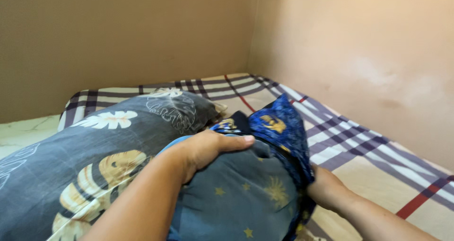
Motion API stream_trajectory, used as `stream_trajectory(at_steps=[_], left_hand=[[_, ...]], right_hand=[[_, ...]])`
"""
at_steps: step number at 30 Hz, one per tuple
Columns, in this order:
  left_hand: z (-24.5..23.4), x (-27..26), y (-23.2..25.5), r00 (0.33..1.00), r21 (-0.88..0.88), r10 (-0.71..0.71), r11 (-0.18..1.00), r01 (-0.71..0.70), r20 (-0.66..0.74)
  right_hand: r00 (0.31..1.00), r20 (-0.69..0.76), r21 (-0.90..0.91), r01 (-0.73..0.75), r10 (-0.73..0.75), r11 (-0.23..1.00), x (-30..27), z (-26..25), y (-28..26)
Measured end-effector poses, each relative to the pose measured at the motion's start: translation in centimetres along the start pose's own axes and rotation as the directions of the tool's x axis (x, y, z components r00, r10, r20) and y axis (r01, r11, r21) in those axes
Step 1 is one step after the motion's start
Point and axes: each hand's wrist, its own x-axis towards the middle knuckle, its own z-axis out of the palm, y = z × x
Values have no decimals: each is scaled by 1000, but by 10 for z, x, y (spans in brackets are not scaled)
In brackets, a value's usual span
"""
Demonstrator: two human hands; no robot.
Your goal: The person puts a pillow inside a blue patterned pillowcase on a bed and smooths the fabric with their hands.
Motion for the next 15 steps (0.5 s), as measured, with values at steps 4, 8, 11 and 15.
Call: stream_trajectory(at_steps=[4,8,11,15], left_hand=[[-19,5,0,996,-112,-87,990,85,-11],[-29,10,-2,990,-66,-125,990,121,-61],[-24,9,-4,997,-59,-68,996,66,-27],[-13,1,-10,1000,-38,-9,999,8,-27]], right_hand=[[904,-159,172,421,-396,891,-28,-24,-79],[733,-63,128,679,-677,723,-35,-24,-128],[782,-153,-234,566,-604,791,-29,-3,-123],[857,-198,-130,459,-476,879,8,-1,-80]])
